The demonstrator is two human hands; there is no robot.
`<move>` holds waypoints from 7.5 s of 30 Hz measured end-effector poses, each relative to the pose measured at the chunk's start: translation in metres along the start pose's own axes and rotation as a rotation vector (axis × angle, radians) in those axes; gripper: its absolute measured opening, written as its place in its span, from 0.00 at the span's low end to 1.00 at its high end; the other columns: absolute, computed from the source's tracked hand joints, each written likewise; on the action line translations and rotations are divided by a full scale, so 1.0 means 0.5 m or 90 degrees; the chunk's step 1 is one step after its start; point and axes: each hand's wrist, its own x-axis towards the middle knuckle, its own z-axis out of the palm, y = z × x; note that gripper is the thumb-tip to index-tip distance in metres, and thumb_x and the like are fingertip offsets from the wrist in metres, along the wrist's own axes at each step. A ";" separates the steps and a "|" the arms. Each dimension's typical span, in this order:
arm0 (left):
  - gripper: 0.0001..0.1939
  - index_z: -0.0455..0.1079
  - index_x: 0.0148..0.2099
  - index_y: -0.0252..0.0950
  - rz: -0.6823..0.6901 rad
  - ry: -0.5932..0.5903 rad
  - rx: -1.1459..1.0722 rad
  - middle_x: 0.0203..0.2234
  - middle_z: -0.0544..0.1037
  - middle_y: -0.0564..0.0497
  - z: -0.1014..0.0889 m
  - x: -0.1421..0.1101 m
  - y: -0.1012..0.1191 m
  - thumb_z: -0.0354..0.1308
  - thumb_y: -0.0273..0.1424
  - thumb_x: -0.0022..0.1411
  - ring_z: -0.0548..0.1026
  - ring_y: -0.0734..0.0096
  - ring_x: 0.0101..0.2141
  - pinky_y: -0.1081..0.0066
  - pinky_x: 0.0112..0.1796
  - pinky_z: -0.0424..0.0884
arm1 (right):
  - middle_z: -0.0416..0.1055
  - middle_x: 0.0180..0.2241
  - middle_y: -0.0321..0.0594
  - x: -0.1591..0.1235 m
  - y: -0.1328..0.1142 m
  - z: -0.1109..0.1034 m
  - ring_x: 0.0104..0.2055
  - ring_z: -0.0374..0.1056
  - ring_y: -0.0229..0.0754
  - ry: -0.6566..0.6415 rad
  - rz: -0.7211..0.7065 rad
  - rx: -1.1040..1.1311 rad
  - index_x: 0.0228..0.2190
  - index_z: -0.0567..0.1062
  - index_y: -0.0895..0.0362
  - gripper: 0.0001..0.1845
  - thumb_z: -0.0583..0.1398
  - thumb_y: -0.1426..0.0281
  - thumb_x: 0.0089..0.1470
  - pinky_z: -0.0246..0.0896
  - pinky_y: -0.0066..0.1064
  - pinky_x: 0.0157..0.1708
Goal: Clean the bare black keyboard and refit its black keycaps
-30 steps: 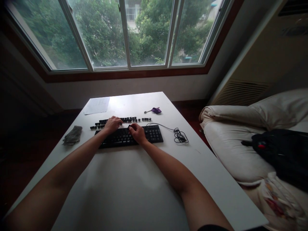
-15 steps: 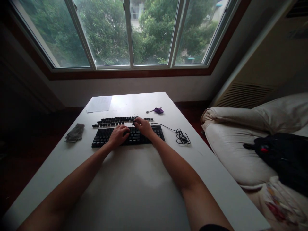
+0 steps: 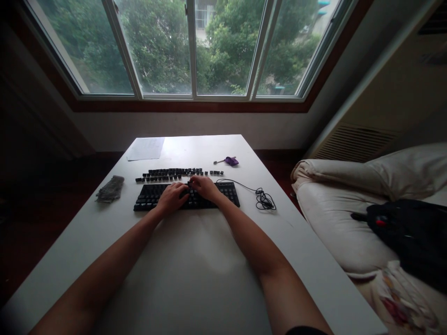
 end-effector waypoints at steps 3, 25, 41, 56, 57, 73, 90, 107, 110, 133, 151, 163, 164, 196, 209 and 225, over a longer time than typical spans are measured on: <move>0.13 0.72 0.47 0.41 0.000 0.008 -0.007 0.43 0.74 0.46 -0.004 -0.004 -0.011 0.57 0.39 0.63 0.70 0.57 0.47 0.58 0.51 0.65 | 0.72 0.26 0.34 -0.008 -0.001 -0.008 0.27 0.64 0.35 -0.040 -0.036 -0.047 0.35 0.76 0.55 0.07 0.60 0.70 0.53 0.54 0.25 0.30; 0.11 0.73 0.38 0.39 -0.027 0.025 -0.027 0.35 0.73 0.47 -0.028 -0.013 -0.003 0.60 0.41 0.60 0.70 0.59 0.41 0.60 0.44 0.66 | 0.75 0.30 0.37 -0.013 0.034 -0.013 0.30 0.73 0.40 0.005 0.101 0.341 0.33 0.70 0.57 0.12 0.62 0.62 0.51 0.69 0.32 0.32; 0.07 0.71 0.38 0.39 -0.011 0.062 -0.231 0.33 0.76 0.50 -0.027 -0.007 0.005 0.58 0.37 0.63 0.73 0.67 0.35 0.66 0.40 0.69 | 0.74 0.28 0.35 -0.019 0.015 0.016 0.29 0.72 0.39 0.013 0.120 0.372 0.32 0.69 0.56 0.13 0.63 0.61 0.49 0.69 0.31 0.31; 0.13 0.71 0.51 0.43 0.121 0.013 0.036 0.43 0.73 0.46 -0.053 -0.013 0.035 0.53 0.31 0.66 0.70 0.60 0.45 0.59 0.48 0.64 | 0.73 0.24 0.33 -0.021 0.011 0.017 0.24 0.69 0.37 0.033 0.153 0.301 0.30 0.68 0.56 0.09 0.60 0.63 0.50 0.66 0.29 0.27; 0.13 0.71 0.51 0.43 0.124 0.004 0.053 0.42 0.73 0.46 -0.054 -0.012 0.036 0.53 0.31 0.66 0.69 0.60 0.45 0.58 0.48 0.64 | 0.73 0.24 0.33 -0.021 0.009 0.018 0.24 0.69 0.37 0.034 0.150 0.289 0.30 0.68 0.56 0.09 0.60 0.64 0.50 0.65 0.29 0.27; 0.12 0.70 0.50 0.41 0.166 -0.039 0.124 0.46 0.69 0.44 -0.046 -0.008 0.036 0.55 0.27 0.64 0.66 0.57 0.47 0.57 0.48 0.65 | 0.72 0.24 0.33 -0.023 0.006 0.016 0.26 0.66 0.37 0.059 0.114 0.104 0.29 0.72 0.56 0.06 0.58 0.66 0.50 0.59 0.26 0.28; 0.11 0.69 0.51 0.41 0.152 0.022 0.074 0.47 0.70 0.45 -0.044 -0.011 0.029 0.53 0.30 0.66 0.67 0.58 0.48 0.58 0.51 0.64 | 0.73 0.25 0.33 -0.024 0.001 0.021 0.27 0.67 0.38 0.120 0.138 0.020 0.29 0.71 0.55 0.04 0.59 0.67 0.51 0.59 0.28 0.30; 0.08 0.75 0.41 0.40 -0.036 0.049 0.070 0.40 0.73 0.44 -0.012 0.135 -0.082 0.58 0.32 0.59 0.67 0.55 0.44 0.58 0.46 0.65 | 0.73 0.25 0.34 -0.035 0.034 0.029 0.26 0.72 0.40 0.161 0.223 0.265 0.30 0.68 0.54 0.09 0.59 0.62 0.51 0.68 0.30 0.27; 0.08 0.76 0.40 0.40 -0.042 0.034 0.073 0.40 0.73 0.43 0.003 0.160 -0.083 0.59 0.32 0.57 0.67 0.54 0.45 0.57 0.46 0.64 | 0.73 0.24 0.34 -0.038 0.038 0.024 0.26 0.72 0.40 0.163 0.219 0.259 0.30 0.68 0.54 0.08 0.59 0.62 0.52 0.68 0.30 0.28; 0.14 0.73 0.47 0.42 -0.113 0.032 0.166 0.43 0.73 0.43 0.026 0.157 -0.091 0.59 0.34 0.58 0.67 0.52 0.47 0.57 0.45 0.62 | 0.72 0.26 0.32 -0.029 0.039 0.008 0.29 0.71 0.38 0.196 0.145 0.172 0.36 0.69 0.54 0.09 0.59 0.63 0.53 0.65 0.28 0.31; 0.09 0.76 0.41 0.41 -0.006 -0.006 0.060 0.40 0.74 0.46 0.023 0.093 -0.036 0.55 0.34 0.63 0.68 0.59 0.42 0.61 0.44 0.64 | 0.74 0.27 0.34 -0.027 0.019 0.006 0.28 0.67 0.36 0.030 0.056 0.043 0.38 0.74 0.55 0.09 0.60 0.66 0.55 0.57 0.25 0.31; 0.11 0.76 0.39 0.40 0.006 0.000 0.066 0.38 0.75 0.46 0.024 0.079 -0.037 0.52 0.35 0.66 0.68 0.60 0.41 0.62 0.43 0.63 | 0.69 0.25 0.32 -0.035 0.029 -0.053 0.27 0.63 0.34 -0.140 0.022 0.113 0.34 0.73 0.57 0.08 0.62 0.68 0.50 0.58 0.26 0.30; 0.11 0.76 0.39 0.40 0.008 0.001 0.065 0.38 0.75 0.46 0.023 0.079 -0.036 0.52 0.35 0.66 0.68 0.60 0.41 0.62 0.44 0.63 | 0.71 0.27 0.33 -0.035 0.034 -0.053 0.29 0.65 0.36 -0.150 0.032 0.160 0.34 0.73 0.57 0.09 0.62 0.67 0.50 0.61 0.27 0.33; 0.15 0.70 0.52 0.41 0.037 0.040 -0.290 0.40 0.78 0.50 -0.009 0.027 0.002 0.58 0.29 0.62 0.75 0.68 0.39 0.65 0.44 0.71 | 0.75 0.27 0.36 -0.016 0.029 -0.004 0.27 0.74 0.40 0.025 0.236 0.420 0.35 0.65 0.56 0.14 0.62 0.63 0.50 0.71 0.32 0.30; 0.13 0.72 0.50 0.43 0.155 -0.015 -0.078 0.48 0.75 0.48 -0.030 0.024 0.037 0.56 0.28 0.64 0.70 0.60 0.49 0.58 0.53 0.65 | 0.75 0.24 0.35 -0.017 0.019 -0.018 0.23 0.72 0.38 0.022 0.279 0.399 0.31 0.67 0.56 0.08 0.62 0.69 0.50 0.69 0.28 0.25; 0.07 0.73 0.42 0.41 -0.019 0.072 0.030 0.41 0.76 0.47 -0.009 0.120 -0.034 0.58 0.30 0.61 0.68 0.56 0.46 0.57 0.48 0.62 | 0.75 0.22 0.37 -0.018 0.050 -0.011 0.22 0.72 0.39 0.076 0.352 0.413 0.31 0.67 0.56 0.08 0.62 0.70 0.51 0.68 0.27 0.21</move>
